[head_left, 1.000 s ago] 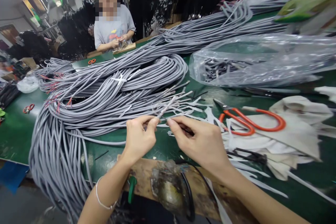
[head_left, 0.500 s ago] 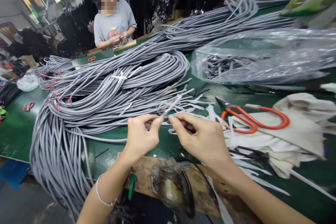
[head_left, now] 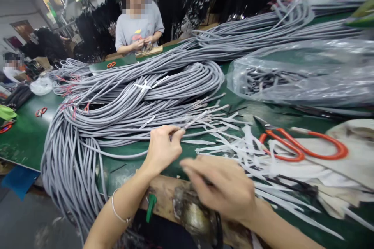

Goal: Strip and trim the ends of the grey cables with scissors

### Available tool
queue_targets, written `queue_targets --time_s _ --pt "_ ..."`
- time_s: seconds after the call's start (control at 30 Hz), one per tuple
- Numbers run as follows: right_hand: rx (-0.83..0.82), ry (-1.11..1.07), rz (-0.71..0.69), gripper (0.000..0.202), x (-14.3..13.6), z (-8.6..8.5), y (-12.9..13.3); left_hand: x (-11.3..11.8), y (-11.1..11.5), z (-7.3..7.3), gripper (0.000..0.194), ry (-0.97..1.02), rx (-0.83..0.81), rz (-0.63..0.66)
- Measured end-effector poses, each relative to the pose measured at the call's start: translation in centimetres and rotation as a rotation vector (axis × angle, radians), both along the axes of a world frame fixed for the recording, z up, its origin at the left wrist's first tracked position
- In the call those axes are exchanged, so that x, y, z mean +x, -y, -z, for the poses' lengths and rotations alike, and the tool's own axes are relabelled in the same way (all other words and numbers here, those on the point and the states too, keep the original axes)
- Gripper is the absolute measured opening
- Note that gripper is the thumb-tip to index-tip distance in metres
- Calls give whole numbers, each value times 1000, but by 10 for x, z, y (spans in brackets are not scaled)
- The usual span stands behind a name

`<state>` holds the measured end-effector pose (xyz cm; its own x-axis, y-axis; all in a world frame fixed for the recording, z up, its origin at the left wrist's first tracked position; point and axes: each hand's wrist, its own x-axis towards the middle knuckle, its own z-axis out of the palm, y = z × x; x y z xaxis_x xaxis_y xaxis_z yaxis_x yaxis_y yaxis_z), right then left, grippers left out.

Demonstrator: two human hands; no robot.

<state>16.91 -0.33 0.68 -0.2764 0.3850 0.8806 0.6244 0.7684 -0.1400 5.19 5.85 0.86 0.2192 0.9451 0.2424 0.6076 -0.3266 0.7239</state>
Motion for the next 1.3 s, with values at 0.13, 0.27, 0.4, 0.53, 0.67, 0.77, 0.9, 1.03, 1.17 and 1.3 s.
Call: queue_targets --time_s 0.13,0.27,0.4,0.53,0.67,0.77,0.9,1.03,1.17,1.3 --pt "-25 -73 421 14 16 4 -17 -4 3 -8 25 111 38 94" --pt "33 -12 573 18 24 2 -25 -5 7 -11 27 135 70 133" --pt "40 19 601 19 24 0 -23 -4 8 -11 26 129 112 144" --pt "50 25 602 20 24 0 -24 -4 8 -9 24 125 194 163" --pt "13 -2 512 20 25 2 -26 -4 9 -7 19 145 243 164" --pt "-44 -62 438 18 26 3 -26 -6 11 -7 15 140 280 169" --pt "-129 -139 374 18 25 2 -26 -5 12 -6 13 72 430 171" --pt "-261 -273 215 19 21 0 -24 -1 17 -4 20 47 440 94" --pt "-127 -248 188 13 15 2 -20 0 21 -7 20 35 340 58" --pt "-6 -191 160 12 13 5 -19 1 21 -10 21 39 239 -3"
